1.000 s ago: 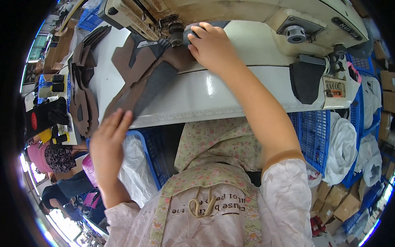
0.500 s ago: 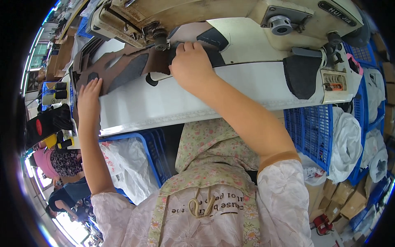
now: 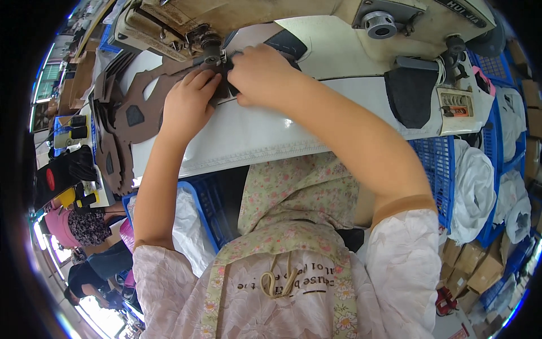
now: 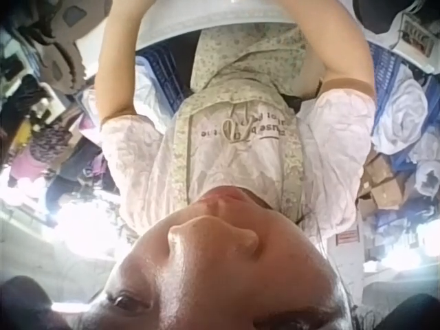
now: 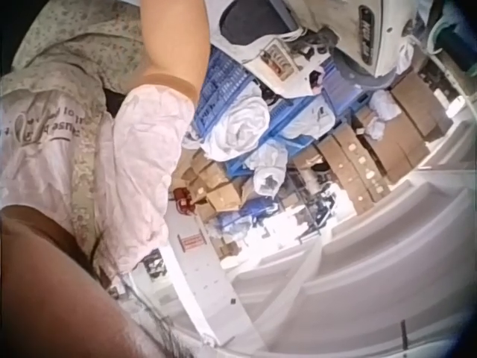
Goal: Sewing together components of a shoe upper using an industrial sewing machine.
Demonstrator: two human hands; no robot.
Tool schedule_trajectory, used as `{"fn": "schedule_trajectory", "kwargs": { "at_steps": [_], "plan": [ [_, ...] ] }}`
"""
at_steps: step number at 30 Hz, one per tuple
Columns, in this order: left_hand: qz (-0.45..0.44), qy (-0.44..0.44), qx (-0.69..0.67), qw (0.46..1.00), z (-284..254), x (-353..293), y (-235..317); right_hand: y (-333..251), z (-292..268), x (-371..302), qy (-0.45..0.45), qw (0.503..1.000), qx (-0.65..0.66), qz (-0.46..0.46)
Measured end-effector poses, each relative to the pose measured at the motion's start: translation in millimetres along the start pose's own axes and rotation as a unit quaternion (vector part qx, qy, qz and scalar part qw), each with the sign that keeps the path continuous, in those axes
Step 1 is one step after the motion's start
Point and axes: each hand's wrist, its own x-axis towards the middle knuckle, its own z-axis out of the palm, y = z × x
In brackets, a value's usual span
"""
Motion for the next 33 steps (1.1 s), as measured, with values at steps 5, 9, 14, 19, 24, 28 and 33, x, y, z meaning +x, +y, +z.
{"fn": "schedule_trajectory", "kwargs": {
  "at_steps": [5,9,14,19,24,28,33],
  "plan": [
    [0.009,0.044,-0.037,0.998,6,-1,-8,-6,15,5,-0.004,0.992,-0.11,-0.066],
    [0.029,0.068,-0.057,0.996,11,-1,-12,3,24,-1,0.018,0.995,-0.084,-0.04],
    [0.04,0.082,-0.102,0.991,16,2,-21,19,29,-7,0.133,0.986,-0.062,-0.078],
    [0.055,0.089,-0.095,0.99,20,0,-27,23,27,-8,0.11,0.989,-0.052,-0.079],
    [0.062,0.099,-0.088,0.989,23,-1,-26,24,27,-8,0.123,0.987,-0.056,-0.09],
    [0.052,0.116,-0.088,0.988,29,-1,-20,24,28,-10,0.12,0.989,-0.043,-0.077],
    [0.049,0.13,-0.081,0.987,31,-2,-17,22,26,-12,0.105,0.991,-0.052,-0.065]
  ]
}}
